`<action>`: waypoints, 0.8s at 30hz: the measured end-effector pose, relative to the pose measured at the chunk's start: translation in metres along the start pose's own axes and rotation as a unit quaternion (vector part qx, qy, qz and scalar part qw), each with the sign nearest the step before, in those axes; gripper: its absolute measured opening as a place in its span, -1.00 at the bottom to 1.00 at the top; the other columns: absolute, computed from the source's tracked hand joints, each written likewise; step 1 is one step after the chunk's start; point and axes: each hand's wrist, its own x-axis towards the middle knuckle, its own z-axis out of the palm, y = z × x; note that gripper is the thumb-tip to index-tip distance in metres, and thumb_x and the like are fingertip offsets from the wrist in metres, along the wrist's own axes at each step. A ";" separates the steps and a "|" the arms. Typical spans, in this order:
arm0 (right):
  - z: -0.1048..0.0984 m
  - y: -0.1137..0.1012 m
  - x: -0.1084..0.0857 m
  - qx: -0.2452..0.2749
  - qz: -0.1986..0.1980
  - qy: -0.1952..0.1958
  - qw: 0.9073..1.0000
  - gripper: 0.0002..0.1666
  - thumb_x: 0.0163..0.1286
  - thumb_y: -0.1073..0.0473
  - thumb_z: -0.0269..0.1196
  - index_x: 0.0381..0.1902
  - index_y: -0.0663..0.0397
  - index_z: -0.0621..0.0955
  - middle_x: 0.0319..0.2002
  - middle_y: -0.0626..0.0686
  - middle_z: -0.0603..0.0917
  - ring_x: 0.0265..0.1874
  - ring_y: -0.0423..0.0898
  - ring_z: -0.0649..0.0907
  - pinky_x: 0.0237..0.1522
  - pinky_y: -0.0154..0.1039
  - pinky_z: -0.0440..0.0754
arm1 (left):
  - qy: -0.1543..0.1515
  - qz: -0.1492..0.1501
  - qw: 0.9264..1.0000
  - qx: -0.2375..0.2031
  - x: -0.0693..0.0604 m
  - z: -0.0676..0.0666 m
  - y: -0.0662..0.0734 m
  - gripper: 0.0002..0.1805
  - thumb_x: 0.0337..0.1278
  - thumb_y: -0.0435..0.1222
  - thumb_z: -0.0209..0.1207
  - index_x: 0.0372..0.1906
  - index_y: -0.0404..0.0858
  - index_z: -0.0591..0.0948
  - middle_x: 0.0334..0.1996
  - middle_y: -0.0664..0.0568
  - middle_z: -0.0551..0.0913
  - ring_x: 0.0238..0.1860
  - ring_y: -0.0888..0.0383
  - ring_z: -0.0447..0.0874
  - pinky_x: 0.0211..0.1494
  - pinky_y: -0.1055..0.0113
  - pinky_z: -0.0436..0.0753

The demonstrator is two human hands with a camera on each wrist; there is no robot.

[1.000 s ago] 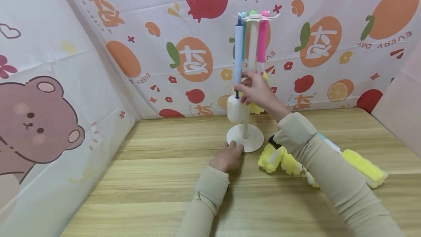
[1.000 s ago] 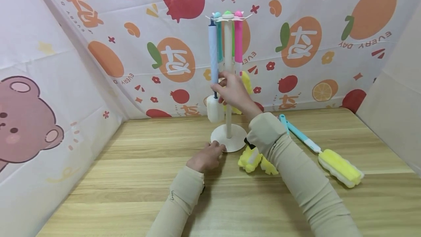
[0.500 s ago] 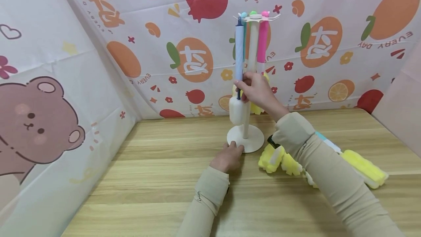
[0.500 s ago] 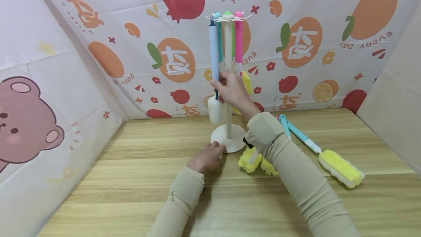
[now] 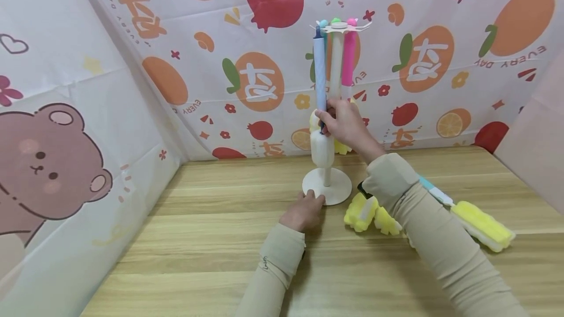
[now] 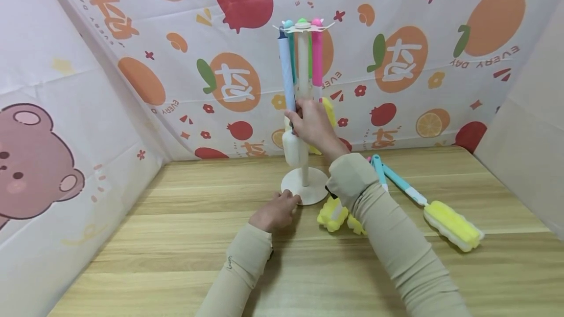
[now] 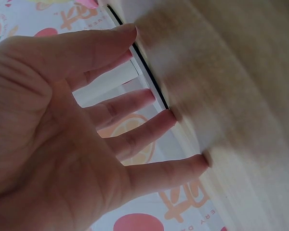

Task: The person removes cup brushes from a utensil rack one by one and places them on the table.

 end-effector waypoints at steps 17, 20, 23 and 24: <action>-0.001 0.001 -0.004 -0.005 -0.006 0.008 1.000 -0.74 0.56 0.24 0.17 -0.08 0.43 0.57 -0.36 0.24 0.65 -0.53 -0.07 0.57 -0.44 -0.42 0.56 | 0.005 0.004 1.000 0.006 0.002 0.002 -0.001 -0.80 0.37 -0.43 0.13 0.03 -0.22 0.54 -0.07 -0.13 0.45 -0.02 -0.10 0.38 -0.16 0.03 0.60; 0.000 0.000 -0.004 -0.007 -0.005 0.007 1.000 -0.74 0.56 0.24 0.17 -0.08 0.42 0.57 -0.36 0.24 0.65 -0.53 -0.08 0.56 -0.44 -0.43 0.55 | 0.002 0.002 1.000 0.008 0.002 0.002 -0.001 -0.79 0.37 -0.43 0.13 0.03 -0.22 0.54 -0.06 -0.13 0.45 -0.02 -0.09 0.38 -0.18 0.04 0.61; 0.000 0.001 -0.005 -0.004 -0.006 0.008 1.000 -0.74 0.56 0.24 0.18 -0.09 0.43 0.57 -0.36 0.25 0.65 -0.53 -0.07 0.57 -0.44 -0.44 0.55 | 0.000 0.001 1.000 0.009 0.002 0.003 -0.001 -0.79 0.37 -0.43 0.13 0.03 -0.21 0.54 -0.06 -0.13 0.45 -0.02 -0.09 0.38 -0.18 0.05 0.60; 0.001 0.001 -0.005 -0.002 -0.005 0.008 1.000 -0.74 0.56 0.24 0.18 -0.08 0.43 0.57 -0.36 0.25 0.65 -0.53 -0.06 0.57 -0.44 -0.44 0.55 | -0.001 0.001 1.000 0.009 0.002 0.003 -0.001 -0.79 0.37 -0.43 0.13 0.04 -0.21 0.54 -0.06 -0.13 0.45 -0.02 -0.08 0.38 -0.18 0.05 0.60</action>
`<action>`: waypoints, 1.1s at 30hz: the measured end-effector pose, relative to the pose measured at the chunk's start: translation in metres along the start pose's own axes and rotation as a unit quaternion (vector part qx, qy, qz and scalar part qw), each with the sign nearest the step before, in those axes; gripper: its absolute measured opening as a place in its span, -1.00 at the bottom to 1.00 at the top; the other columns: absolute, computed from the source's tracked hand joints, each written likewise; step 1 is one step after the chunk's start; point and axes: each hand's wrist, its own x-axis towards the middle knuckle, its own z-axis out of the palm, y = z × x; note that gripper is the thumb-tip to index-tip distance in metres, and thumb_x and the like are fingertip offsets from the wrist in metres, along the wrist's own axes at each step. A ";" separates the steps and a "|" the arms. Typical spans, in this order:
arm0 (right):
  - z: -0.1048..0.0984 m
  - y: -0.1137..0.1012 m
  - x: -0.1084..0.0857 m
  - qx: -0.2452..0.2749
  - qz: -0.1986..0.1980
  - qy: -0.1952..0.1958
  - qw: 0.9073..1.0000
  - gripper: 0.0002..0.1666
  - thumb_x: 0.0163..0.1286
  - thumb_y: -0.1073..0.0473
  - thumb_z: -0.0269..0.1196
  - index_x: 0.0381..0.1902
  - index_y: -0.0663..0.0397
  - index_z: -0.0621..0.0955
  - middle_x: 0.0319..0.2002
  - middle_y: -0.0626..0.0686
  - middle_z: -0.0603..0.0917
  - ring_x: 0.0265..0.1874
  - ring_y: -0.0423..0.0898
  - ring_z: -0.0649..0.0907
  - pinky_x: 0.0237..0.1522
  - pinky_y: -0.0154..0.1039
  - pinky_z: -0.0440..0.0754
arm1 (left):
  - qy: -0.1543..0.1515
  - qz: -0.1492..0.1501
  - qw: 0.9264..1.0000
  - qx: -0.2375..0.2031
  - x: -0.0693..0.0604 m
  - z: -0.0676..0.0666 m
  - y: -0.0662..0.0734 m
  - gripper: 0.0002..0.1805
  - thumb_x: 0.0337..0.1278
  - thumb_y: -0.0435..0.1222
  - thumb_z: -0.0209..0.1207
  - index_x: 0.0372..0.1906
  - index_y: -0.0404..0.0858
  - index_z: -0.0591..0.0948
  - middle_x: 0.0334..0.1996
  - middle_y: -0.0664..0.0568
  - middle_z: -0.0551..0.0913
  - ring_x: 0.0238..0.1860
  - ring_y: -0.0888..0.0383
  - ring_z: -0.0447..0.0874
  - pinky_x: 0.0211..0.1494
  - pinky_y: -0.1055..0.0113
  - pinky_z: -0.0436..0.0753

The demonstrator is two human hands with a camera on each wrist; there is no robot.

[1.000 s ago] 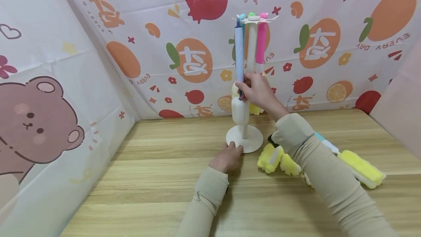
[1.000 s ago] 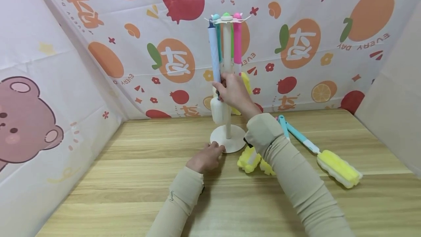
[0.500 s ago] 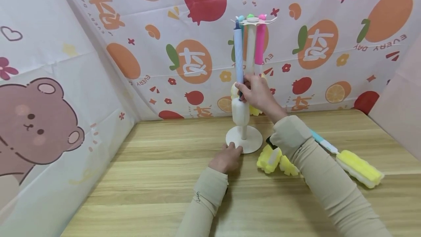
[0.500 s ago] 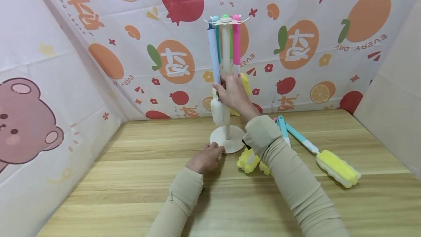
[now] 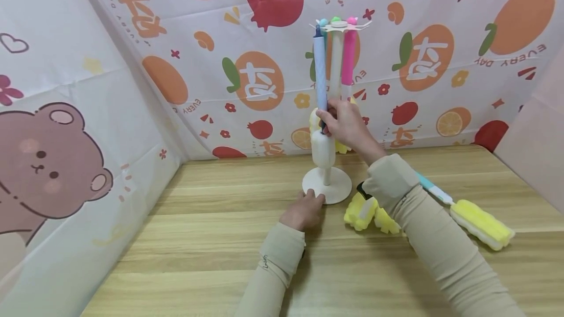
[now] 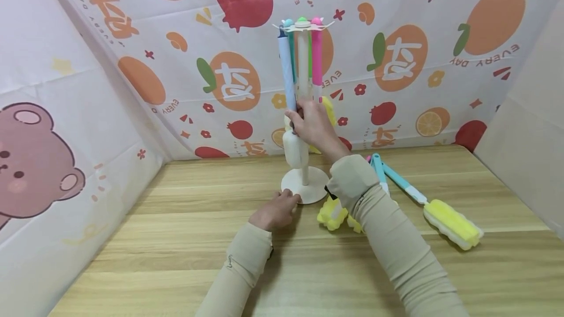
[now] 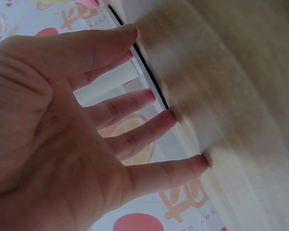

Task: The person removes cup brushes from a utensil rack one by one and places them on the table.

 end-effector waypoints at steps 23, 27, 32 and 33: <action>-0.005 0.000 -0.003 0.022 -0.023 -0.017 0.999 -0.75 0.58 0.26 0.13 -0.12 0.43 0.57 -0.42 0.20 0.63 -0.56 -0.11 0.54 -0.45 -0.40 0.56 | -0.009 -0.005 1.000 0.010 0.000 -0.004 0.002 -0.68 0.38 -0.41 0.13 0.17 -0.19 0.55 -0.01 -0.12 0.45 0.01 -0.08 0.38 -0.11 0.05 0.60; -0.004 -0.001 -0.002 0.022 -0.028 -0.021 0.999 -0.76 0.57 0.26 0.14 -0.12 0.43 0.57 -0.41 0.21 0.64 -0.56 -0.10 0.55 -0.43 -0.40 0.56 | -0.011 -0.007 1.000 0.006 -0.001 -0.004 0.002 -0.69 0.39 -0.41 0.12 0.17 -0.19 0.55 0.00 -0.12 0.45 0.02 -0.08 0.38 -0.11 0.05 0.60; -0.005 -0.004 -0.001 0.018 -0.031 -0.022 0.999 -0.76 0.57 0.26 0.14 -0.10 0.43 0.56 -0.39 0.22 0.64 -0.53 -0.07 0.55 -0.42 -0.40 0.57 | -0.013 -0.008 1.000 0.006 -0.001 -0.004 0.002 -0.70 0.42 -0.39 0.12 0.17 -0.19 0.55 0.00 -0.12 0.45 0.02 -0.07 0.38 -0.10 0.05 0.60; -0.005 -0.005 -0.001 0.018 -0.031 -0.023 0.999 -0.76 0.57 0.26 0.14 -0.09 0.43 0.56 -0.38 0.23 0.64 -0.53 -0.07 0.55 -0.41 -0.40 0.57 | -0.012 -0.009 1.000 0.006 -0.001 -0.004 0.002 -0.70 0.42 -0.40 0.12 0.17 -0.19 0.55 0.00 -0.13 0.46 0.02 -0.07 0.38 -0.10 0.05 0.60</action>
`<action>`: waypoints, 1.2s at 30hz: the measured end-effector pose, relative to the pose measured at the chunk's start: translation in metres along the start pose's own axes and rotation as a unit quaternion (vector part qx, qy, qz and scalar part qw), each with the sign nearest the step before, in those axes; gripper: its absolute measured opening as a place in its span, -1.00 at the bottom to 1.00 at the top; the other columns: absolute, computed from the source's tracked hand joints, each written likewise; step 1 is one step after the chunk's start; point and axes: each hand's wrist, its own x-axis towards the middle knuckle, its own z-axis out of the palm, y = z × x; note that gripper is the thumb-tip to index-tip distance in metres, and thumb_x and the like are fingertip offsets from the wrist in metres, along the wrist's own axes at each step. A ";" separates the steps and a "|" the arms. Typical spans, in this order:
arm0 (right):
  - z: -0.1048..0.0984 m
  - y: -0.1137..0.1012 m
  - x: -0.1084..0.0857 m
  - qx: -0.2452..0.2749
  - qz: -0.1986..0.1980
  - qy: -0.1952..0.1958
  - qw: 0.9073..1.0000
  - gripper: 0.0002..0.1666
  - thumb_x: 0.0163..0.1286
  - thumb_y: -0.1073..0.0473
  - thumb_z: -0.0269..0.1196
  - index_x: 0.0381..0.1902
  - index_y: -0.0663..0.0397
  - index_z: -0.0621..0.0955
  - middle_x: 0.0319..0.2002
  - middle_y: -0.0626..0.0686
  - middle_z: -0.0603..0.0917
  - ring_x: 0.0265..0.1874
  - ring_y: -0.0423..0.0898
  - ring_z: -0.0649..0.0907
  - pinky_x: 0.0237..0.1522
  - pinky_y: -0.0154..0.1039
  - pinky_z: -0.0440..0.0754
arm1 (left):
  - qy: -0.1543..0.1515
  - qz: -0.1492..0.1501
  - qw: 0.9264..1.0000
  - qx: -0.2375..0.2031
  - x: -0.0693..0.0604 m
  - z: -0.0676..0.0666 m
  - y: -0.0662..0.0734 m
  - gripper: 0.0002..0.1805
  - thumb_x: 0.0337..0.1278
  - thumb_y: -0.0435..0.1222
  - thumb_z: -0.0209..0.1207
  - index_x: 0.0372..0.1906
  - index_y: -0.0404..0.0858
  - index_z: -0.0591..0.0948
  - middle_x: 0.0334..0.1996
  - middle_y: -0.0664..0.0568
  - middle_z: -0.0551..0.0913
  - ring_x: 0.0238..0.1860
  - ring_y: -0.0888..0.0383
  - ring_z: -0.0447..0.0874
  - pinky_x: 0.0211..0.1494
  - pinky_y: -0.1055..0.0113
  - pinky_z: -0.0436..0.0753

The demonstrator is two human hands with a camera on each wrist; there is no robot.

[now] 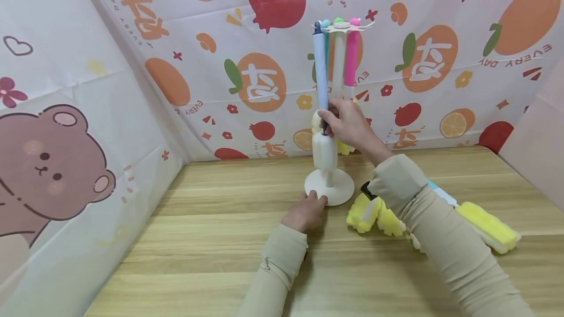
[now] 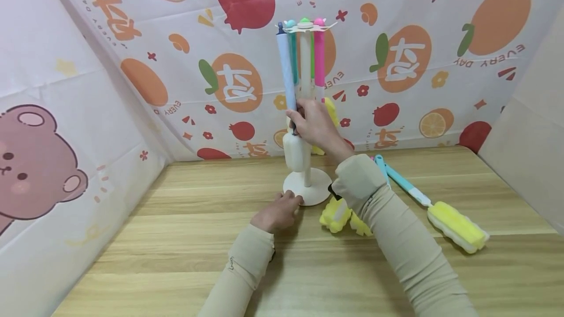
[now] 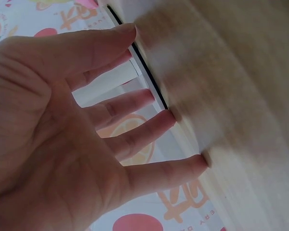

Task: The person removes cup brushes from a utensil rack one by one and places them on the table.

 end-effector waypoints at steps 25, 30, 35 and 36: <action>-0.003 -0.004 0.003 -0.011 -0.002 -0.022 1.000 -0.77 0.59 0.27 0.11 -0.06 0.42 0.56 -0.38 0.22 0.65 -0.53 -0.08 0.55 -0.42 -0.39 0.55 | 0.002 0.001 1.000 -0.002 0.001 0.002 -0.001 -0.72 0.42 -0.40 0.11 0.16 -0.20 0.56 -0.03 -0.11 0.45 0.00 -0.07 0.37 -0.10 0.05 0.60; -0.002 -0.006 0.001 -0.018 0.008 -0.032 0.999 -0.77 0.58 0.26 0.13 -0.06 0.40 0.56 -0.37 0.21 0.64 -0.51 -0.05 0.55 -0.39 -0.36 0.56 | 0.004 0.002 1.000 -0.003 0.001 0.002 0.000 -0.73 0.42 -0.40 0.11 0.14 -0.19 0.56 -0.04 -0.12 0.45 -0.02 -0.07 0.37 -0.13 0.05 0.60; 0.000 -0.004 -0.003 -0.017 0.007 -0.037 0.999 -0.80 0.57 0.28 0.13 -0.09 0.39 0.56 -0.38 0.21 0.63 -0.52 -0.04 0.54 -0.40 -0.36 0.56 | 0.006 0.005 1.000 -0.002 0.000 0.001 0.000 -0.73 0.40 -0.41 0.13 0.12 -0.19 0.56 -0.05 -0.11 0.45 -0.03 -0.07 0.38 -0.14 0.05 0.60; 0.000 -0.003 -0.004 -0.017 0.004 -0.038 0.999 -0.80 0.57 0.28 0.13 -0.09 0.40 0.56 -0.38 0.21 0.63 -0.53 -0.04 0.53 -0.41 -0.36 0.56 | 0.006 0.005 1.000 -0.002 0.000 0.001 0.000 -0.73 0.39 -0.42 0.13 0.12 -0.19 0.56 -0.05 -0.11 0.45 -0.03 -0.07 0.38 -0.14 0.06 0.60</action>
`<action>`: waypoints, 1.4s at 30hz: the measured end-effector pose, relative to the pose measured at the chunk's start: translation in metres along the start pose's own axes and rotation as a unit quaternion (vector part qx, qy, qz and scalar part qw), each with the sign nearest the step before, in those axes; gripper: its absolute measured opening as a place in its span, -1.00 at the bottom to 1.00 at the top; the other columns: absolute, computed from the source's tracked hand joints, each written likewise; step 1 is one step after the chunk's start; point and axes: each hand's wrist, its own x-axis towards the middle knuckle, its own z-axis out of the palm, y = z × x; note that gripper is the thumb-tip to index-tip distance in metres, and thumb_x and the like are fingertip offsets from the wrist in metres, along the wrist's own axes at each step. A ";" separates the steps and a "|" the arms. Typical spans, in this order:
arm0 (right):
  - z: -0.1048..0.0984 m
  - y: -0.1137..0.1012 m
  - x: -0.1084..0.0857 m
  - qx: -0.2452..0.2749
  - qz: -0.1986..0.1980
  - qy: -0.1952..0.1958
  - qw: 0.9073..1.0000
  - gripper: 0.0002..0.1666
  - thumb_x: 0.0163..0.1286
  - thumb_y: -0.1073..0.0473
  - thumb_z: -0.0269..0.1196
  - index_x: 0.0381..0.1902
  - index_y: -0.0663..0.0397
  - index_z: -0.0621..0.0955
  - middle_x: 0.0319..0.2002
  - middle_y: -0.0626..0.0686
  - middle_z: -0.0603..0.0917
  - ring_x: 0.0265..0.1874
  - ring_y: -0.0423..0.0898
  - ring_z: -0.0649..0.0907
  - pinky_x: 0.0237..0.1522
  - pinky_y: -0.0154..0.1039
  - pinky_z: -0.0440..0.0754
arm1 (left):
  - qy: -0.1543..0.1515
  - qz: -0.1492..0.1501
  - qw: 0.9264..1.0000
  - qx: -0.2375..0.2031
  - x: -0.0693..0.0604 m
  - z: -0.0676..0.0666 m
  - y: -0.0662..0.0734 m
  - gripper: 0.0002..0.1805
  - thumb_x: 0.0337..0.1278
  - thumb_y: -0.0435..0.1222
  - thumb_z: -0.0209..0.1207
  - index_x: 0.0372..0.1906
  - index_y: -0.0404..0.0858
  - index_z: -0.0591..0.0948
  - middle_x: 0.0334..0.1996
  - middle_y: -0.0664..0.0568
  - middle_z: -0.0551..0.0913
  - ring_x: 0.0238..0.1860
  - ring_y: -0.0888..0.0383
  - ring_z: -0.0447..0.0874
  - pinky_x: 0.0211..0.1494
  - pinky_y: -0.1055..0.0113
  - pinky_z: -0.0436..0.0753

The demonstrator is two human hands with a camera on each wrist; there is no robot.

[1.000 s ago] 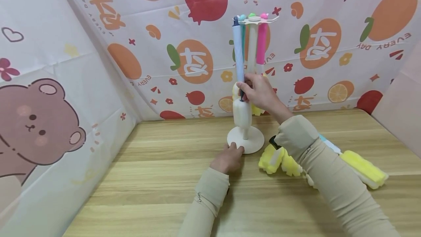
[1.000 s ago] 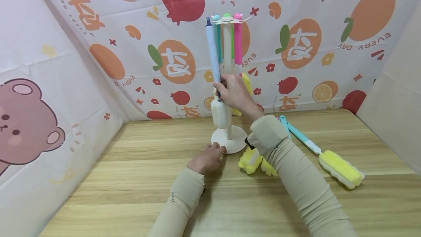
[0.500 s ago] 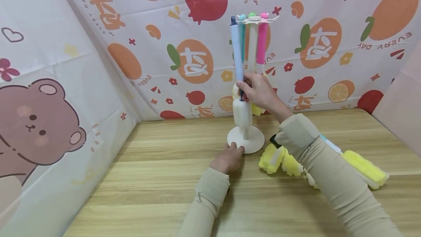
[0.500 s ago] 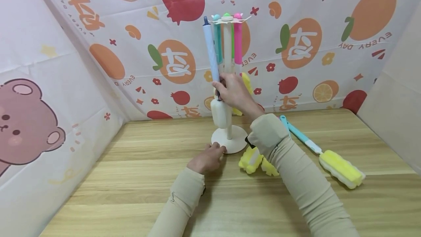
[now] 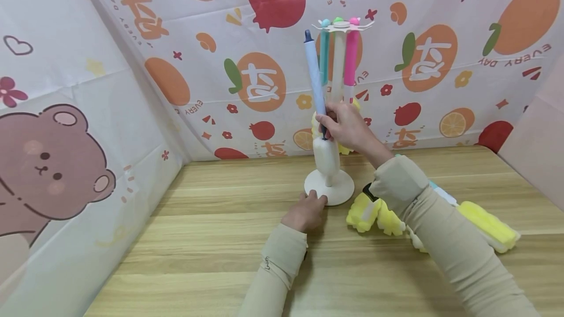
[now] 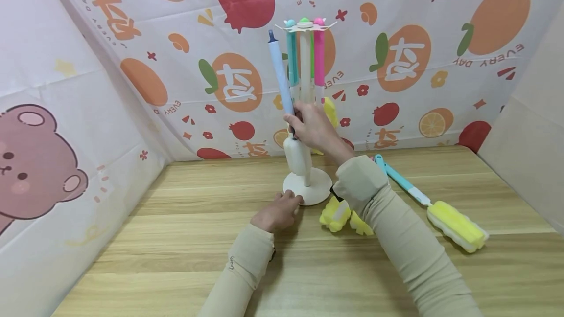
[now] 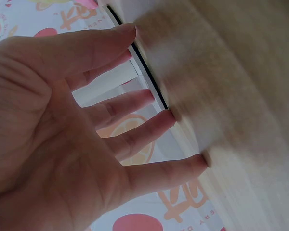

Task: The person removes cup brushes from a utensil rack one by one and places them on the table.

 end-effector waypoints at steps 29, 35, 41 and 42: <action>-0.011 0.021 -0.021 0.022 0.024 0.018 0.999 -0.74 0.59 0.24 0.13 -0.02 0.41 0.54 -0.35 0.22 0.61 -0.48 -0.02 0.54 -0.37 -0.34 0.56 | -0.002 -0.001 1.000 0.002 0.001 0.001 0.000 -0.78 0.41 -0.39 0.13 0.07 -0.17 0.55 -0.03 -0.10 0.45 0.00 -0.07 0.38 -0.15 0.07 0.59; -0.011 0.029 -0.024 0.021 0.015 0.025 0.999 -0.77 0.58 0.27 0.13 -0.11 0.43 0.55 -0.44 0.19 0.60 -0.53 -0.05 0.54 -0.50 -0.37 0.50 | -0.005 -0.004 1.000 0.006 0.002 0.002 0.000 -0.75 0.40 -0.38 0.15 0.10 -0.16 0.55 -0.01 -0.10 0.46 0.03 -0.07 0.39 -0.12 0.06 0.60; -0.011 0.032 -0.026 0.019 0.010 0.030 0.999 -0.76 0.58 0.28 0.12 -0.09 0.45 0.55 -0.43 0.20 0.60 -0.51 -0.04 0.56 -0.42 -0.30 0.59 | -0.003 -0.005 1.000 0.001 0.001 0.000 0.000 -0.75 0.43 -0.39 0.12 0.12 -0.18 0.55 -0.01 -0.10 0.45 0.04 -0.08 0.38 -0.10 0.05 0.60; -0.012 0.033 -0.027 0.019 0.012 0.029 0.999 -0.76 0.58 0.28 0.12 -0.07 0.46 0.55 -0.42 0.21 0.60 -0.50 -0.03 0.56 -0.40 -0.29 0.60 | -0.002 -0.005 1.000 0.001 0.001 0.000 0.000 -0.75 0.43 -0.39 0.12 0.12 -0.18 0.55 -0.01 -0.10 0.45 0.04 -0.08 0.38 -0.10 0.05 0.60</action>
